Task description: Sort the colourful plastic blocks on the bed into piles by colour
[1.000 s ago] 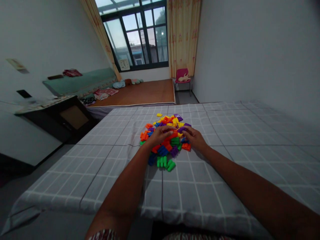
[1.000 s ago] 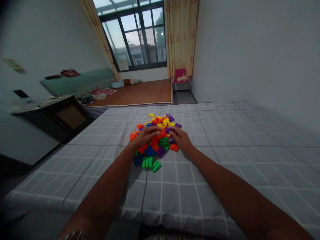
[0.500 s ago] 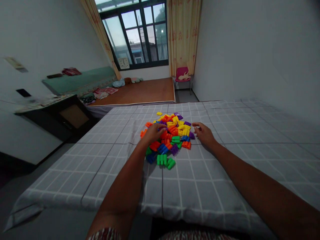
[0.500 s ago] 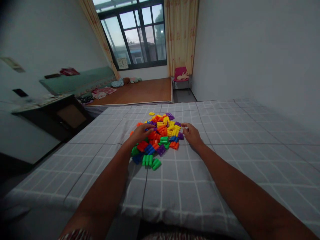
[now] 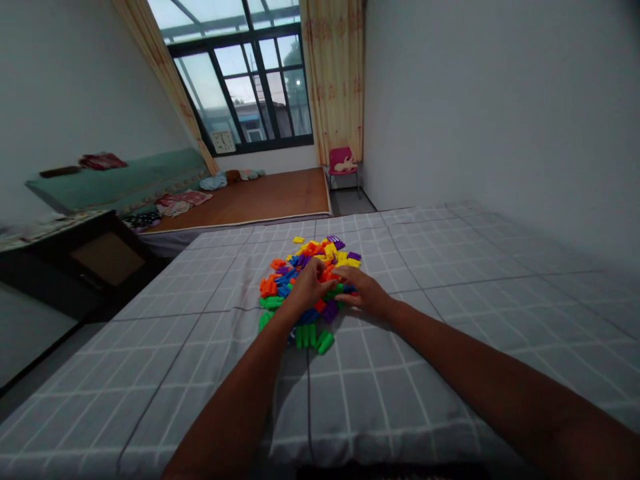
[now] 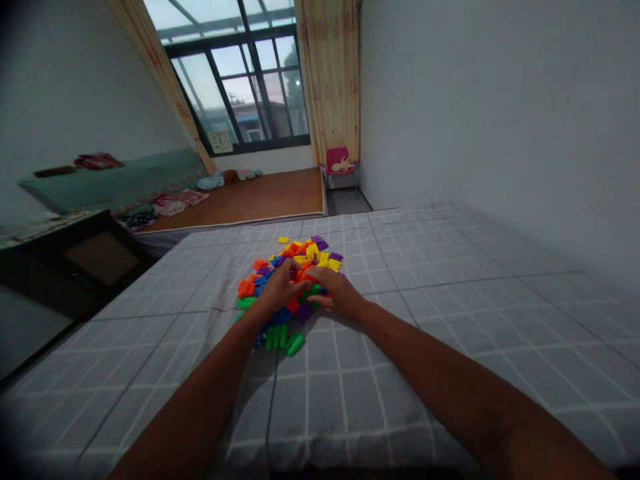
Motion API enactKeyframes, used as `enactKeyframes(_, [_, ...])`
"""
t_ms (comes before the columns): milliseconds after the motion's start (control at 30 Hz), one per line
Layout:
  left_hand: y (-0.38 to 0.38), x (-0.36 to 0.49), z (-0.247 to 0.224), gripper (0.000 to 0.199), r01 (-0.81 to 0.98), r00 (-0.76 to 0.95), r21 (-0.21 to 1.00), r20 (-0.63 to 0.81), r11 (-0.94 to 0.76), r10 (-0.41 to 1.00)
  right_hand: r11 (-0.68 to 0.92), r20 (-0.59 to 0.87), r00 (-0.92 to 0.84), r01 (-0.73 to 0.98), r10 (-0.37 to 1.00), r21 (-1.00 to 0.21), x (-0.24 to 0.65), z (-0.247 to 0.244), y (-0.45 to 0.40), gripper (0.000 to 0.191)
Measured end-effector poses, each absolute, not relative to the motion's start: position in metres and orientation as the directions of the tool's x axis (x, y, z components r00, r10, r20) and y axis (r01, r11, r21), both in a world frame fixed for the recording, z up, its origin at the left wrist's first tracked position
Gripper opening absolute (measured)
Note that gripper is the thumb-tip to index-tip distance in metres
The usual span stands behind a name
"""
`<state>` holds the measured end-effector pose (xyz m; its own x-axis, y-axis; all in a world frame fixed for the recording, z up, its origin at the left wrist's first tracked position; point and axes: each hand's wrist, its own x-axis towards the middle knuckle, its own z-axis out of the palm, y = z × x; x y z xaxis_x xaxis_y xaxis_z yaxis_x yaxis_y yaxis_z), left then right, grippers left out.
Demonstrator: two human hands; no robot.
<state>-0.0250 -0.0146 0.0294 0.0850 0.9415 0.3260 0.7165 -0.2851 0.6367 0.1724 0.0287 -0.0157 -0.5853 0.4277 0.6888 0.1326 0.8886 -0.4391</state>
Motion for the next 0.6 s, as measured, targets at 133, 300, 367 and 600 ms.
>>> enactKeyframes(133, [-0.016, -0.01, 0.02, 0.029, 0.629, 0.017, 0.735, 0.312, -0.253, 0.95, 0.897, 0.709, -0.568, 0.133, 0.418, -0.422, 0.17, -0.017, 0.027, 0.048])
enactKeyframes(300, [-0.018, -0.002, 0.014, 0.038, 0.633, 0.085, 0.705, 0.348, -0.32, 0.934, 0.858, 0.681, -0.549, 0.145, 0.485, -0.494, 0.173, -0.021, 0.037, 0.045])
enactKeyframes(367, [-0.021, 0.002, 0.014, 0.041, 0.702, 0.15, 0.598, 0.409, -0.388, 0.9, 0.766, 0.633, -0.452, 0.22, 0.629, -0.604, 0.183, -0.022, 0.051, 0.044])
enactKeyframes(600, [-0.036, 0.015, 0.015, 0.037, 0.86, 0.455, 0.138, 0.225, -0.49, 0.862, 0.083, 0.236, 0.1, 0.749, 0.967, -0.657, 0.284, -0.039, 0.108, 0.04])
